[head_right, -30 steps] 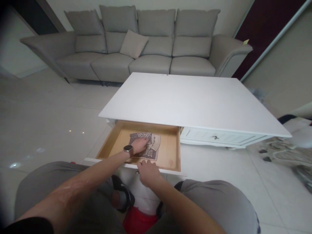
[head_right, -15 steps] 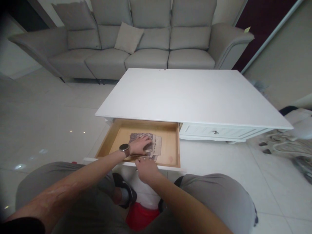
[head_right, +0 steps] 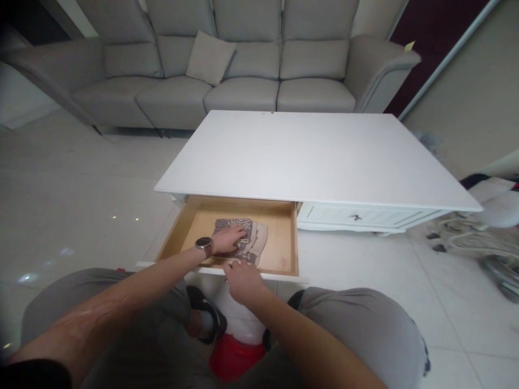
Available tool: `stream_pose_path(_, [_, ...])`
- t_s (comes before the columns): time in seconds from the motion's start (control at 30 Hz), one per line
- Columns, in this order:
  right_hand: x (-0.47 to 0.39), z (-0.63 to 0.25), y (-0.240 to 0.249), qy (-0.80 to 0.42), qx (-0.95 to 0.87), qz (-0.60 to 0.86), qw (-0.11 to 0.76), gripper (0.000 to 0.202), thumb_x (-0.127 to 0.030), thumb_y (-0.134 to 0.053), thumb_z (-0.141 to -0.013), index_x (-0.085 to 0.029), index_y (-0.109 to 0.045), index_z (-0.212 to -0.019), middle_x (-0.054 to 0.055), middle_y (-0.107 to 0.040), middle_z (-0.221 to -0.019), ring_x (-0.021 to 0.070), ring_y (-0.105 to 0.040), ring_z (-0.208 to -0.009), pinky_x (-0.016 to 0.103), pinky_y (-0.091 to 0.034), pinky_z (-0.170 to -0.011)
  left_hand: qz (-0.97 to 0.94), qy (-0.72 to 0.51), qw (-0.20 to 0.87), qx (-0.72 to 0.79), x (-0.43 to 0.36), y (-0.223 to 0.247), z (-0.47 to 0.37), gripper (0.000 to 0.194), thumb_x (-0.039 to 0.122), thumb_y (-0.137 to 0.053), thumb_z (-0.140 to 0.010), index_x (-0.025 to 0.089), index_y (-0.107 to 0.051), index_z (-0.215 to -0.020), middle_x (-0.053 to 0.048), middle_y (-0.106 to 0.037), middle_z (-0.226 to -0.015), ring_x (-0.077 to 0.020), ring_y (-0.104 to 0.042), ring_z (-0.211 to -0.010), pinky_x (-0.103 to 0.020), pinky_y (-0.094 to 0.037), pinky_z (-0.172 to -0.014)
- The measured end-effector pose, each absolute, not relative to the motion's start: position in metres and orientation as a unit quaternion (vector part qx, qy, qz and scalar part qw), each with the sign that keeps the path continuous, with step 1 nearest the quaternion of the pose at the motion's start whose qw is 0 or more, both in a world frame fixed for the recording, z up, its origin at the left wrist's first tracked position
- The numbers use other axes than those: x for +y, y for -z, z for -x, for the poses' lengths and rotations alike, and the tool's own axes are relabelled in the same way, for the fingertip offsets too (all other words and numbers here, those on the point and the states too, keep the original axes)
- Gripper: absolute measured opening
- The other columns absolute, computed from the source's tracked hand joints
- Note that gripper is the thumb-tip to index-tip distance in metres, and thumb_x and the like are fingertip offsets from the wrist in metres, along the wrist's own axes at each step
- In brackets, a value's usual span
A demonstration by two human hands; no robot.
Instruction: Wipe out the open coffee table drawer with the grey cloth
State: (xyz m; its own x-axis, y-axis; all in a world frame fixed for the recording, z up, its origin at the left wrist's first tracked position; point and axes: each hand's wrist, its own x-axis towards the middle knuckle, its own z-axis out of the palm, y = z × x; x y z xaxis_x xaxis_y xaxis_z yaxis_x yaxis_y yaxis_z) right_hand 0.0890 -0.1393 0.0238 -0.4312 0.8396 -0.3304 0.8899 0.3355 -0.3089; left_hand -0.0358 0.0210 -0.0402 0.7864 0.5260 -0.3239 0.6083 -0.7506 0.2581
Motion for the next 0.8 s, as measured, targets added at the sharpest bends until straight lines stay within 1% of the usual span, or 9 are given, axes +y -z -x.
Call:
stream_pose_path(0.13, [-0.139,-0.090,-0.020,0.225,0.815,-0.531,0.052,0.032,-0.021,-0.055,-0.092,-0.020,-0.056,-0.124,0.014,-0.067,-0.120,0.0309,-0.063,-0.112,0.044,-0.057,-0.083,-0.932,0.060,0.180,0.308,0.025,0.022,0.045,0.030,0.019,-0.056,-0.082,0.023,-0.066,-0.110,-0.011,-0.066,-0.120,-0.0306,-0.059,-0.117,-0.043,-0.046,-0.103])
stream_pose_path(0.2, [-0.139,-0.089,-0.020,0.226,0.816,-0.529,0.050,0.032,-0.020,-0.052,-0.093,-0.020,-0.056,-0.125,0.015,-0.067,-0.121,0.0311,-0.063,-0.112,0.045,-0.057,-0.083,-0.941,0.080,0.191,0.269,0.024,0.017,0.052,0.030,0.021,-0.059,-0.081,0.024,-0.067,-0.110,-0.011,-0.067,-0.118,-0.0314,-0.060,-0.116,-0.044,-0.046,-0.103])
stream_pose_path(0.23, [-0.139,-0.089,-0.021,0.228,0.817,-0.528,0.050,0.033,-0.019,-0.052,-0.093,-0.020,-0.056,-0.126,0.015,-0.067,-0.121,0.0312,-0.063,-0.113,0.045,-0.056,-0.084,-0.942,0.103,0.200,0.251,0.023,0.017,0.055,0.034,0.024,-0.064,-0.078,0.025,-0.067,-0.112,-0.011,-0.067,-0.118,-0.0320,-0.060,-0.115,-0.045,-0.045,-0.104])
stream_pose_path(0.3, [-0.138,-0.089,-0.022,0.231,0.817,-0.526,0.052,0.037,-0.020,-0.052,-0.093,-0.020,-0.055,-0.130,0.016,-0.066,-0.123,0.0312,-0.063,-0.113,0.046,-0.056,-0.085,-0.938,0.140,0.212,0.238,0.022,0.023,0.062,0.056,0.028,-0.075,-0.070,0.029,-0.064,-0.125,-0.011,-0.064,-0.128,-0.0341,-0.058,-0.121,-0.048,-0.043,-0.109])
stream_pose_path(0.33, [-0.137,-0.088,-0.023,0.232,0.816,-0.526,0.053,0.039,-0.021,-0.052,-0.094,-0.020,-0.054,-0.133,0.016,-0.066,-0.124,0.0313,-0.063,-0.113,0.046,-0.056,-0.086,-0.937,0.147,0.209,0.238,0.021,0.029,0.065,0.071,0.031,-0.079,-0.066,0.032,-0.059,-0.135,-0.011,-0.060,-0.137,-0.0359,-0.053,-0.129,-0.051,-0.038,-0.113])
stream_pose_path(0.4, [-0.136,-0.088,-0.025,0.234,0.816,-0.526,0.058,0.044,-0.022,-0.053,-0.093,-0.019,-0.053,-0.137,0.017,-0.066,-0.125,0.0324,-0.062,-0.114,0.048,-0.056,-0.086,-0.941,0.151,0.192,0.235,0.020,0.045,0.069,0.095,0.034,-0.085,-0.063,0.041,-0.046,-0.150,-0.008,-0.044,-0.158,-0.0393,-0.032,-0.148,-0.059,-0.023,-0.121])
stream_pose_path(0.5, [-0.137,-0.086,-0.029,0.233,0.812,-0.531,0.063,0.045,-0.022,-0.055,-0.092,-0.018,-0.053,-0.136,0.017,-0.066,-0.127,0.0338,-0.061,-0.116,0.048,-0.056,-0.086,-0.938,0.174,0.182,0.238,0.021,0.070,0.065,0.103,0.040,-0.085,-0.068,0.048,-0.033,-0.157,-0.003,-0.023,-0.172,-0.0411,-0.004,-0.158,-0.072,-0.005,-0.120])
stream_pose_path(0.67, [-0.142,-0.076,-0.034,0.232,0.789,-0.562,0.087,0.037,-0.020,-0.054,-0.093,-0.016,-0.057,-0.129,0.017,-0.067,-0.124,0.0320,-0.063,-0.111,0.049,-0.056,-0.087,-0.910,0.185,0.208,0.308,0.028,0.089,0.034,0.099,0.051,-0.076,-0.079,0.044,-0.024,-0.162,-0.006,-0.010,-0.174,-0.0450,0.006,-0.157,-0.081,-0.001,-0.114])
stream_pose_path(0.8, [-0.144,-0.074,-0.032,0.233,0.782,-0.573,0.078,0.035,-0.023,-0.054,-0.094,-0.017,-0.057,-0.129,0.016,-0.067,-0.121,0.0312,-0.064,-0.109,0.050,-0.055,-0.086,-0.901,0.151,0.219,0.342,0.044,0.088,0.017,0.108,0.059,-0.072,-0.079,0.035,-0.013,-0.166,-0.013,-0.005,-0.174,-0.0444,0.005,-0.158,-0.079,-0.002,-0.116])
